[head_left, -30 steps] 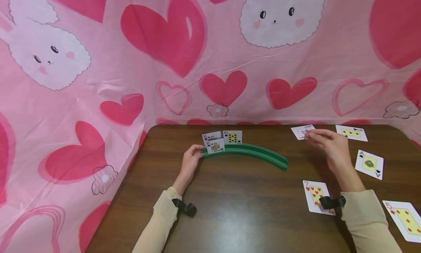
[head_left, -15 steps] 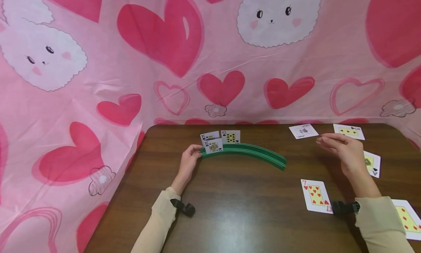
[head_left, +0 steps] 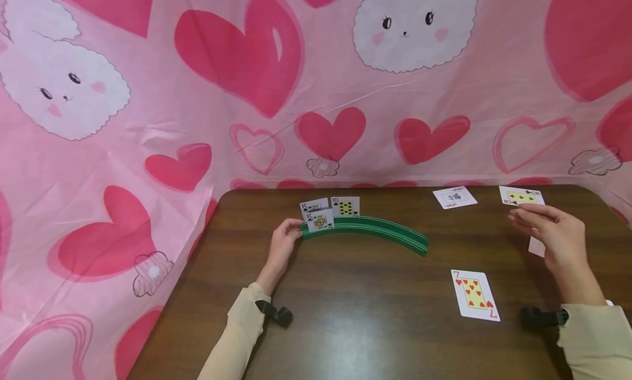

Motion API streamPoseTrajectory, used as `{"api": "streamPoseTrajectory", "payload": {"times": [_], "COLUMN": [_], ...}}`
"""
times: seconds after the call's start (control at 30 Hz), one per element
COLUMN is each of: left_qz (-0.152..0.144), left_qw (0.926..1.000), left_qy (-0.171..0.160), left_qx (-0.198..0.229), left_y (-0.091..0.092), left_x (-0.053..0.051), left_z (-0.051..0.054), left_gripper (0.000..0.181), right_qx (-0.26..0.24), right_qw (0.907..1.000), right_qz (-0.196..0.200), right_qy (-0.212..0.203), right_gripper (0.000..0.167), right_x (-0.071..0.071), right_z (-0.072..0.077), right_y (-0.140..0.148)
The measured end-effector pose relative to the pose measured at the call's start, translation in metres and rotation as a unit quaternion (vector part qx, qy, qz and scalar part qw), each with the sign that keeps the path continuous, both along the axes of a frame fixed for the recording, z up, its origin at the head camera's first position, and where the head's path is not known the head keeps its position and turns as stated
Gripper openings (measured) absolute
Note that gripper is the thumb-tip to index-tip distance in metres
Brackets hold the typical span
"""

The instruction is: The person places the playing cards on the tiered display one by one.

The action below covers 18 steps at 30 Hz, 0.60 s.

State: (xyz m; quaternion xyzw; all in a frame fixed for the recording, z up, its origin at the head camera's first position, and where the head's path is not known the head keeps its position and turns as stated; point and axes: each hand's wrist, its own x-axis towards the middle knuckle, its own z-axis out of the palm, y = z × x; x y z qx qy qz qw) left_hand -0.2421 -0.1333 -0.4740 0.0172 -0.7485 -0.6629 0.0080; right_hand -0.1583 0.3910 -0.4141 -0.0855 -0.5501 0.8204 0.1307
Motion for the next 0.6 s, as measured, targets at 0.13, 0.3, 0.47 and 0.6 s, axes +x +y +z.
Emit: {"api": "streamPoseTrajectory", "payload": {"times": [0.13,0.3,0.47,0.6], "left_qz": [-0.007,-0.018,-0.017,-0.013], "left_qw": [1.0000,0.9998,0.9998,0.9999], "left_qy": [-0.001,0.000,0.005,0.002], "left_qx": [-0.002,-0.006,-0.003,-0.002], "left_y": [0.000,0.004,0.006,0.006], "left_x": [0.000,0.011,0.021,0.022], "left_z": [0.003,0.025,0.037,0.038], "left_gripper": [0.025,0.025,0.024,0.024], "right_qx": [-0.004,-0.020,-0.047,-0.037], "right_qw": [0.9991,0.9949,0.9915,0.9888], "right_qz": [-0.040,-0.092,-0.113,-0.127], "right_qy": [-0.011,-0.037,-0.046,-0.071], "right_gripper": [0.019,0.019,0.026,0.032], "right_x": [0.002,0.004,0.005,0.004], "right_z": [-0.001,-0.003,-0.007,-0.008], "right_y": [0.010,0.021,0.031,0.038]}}
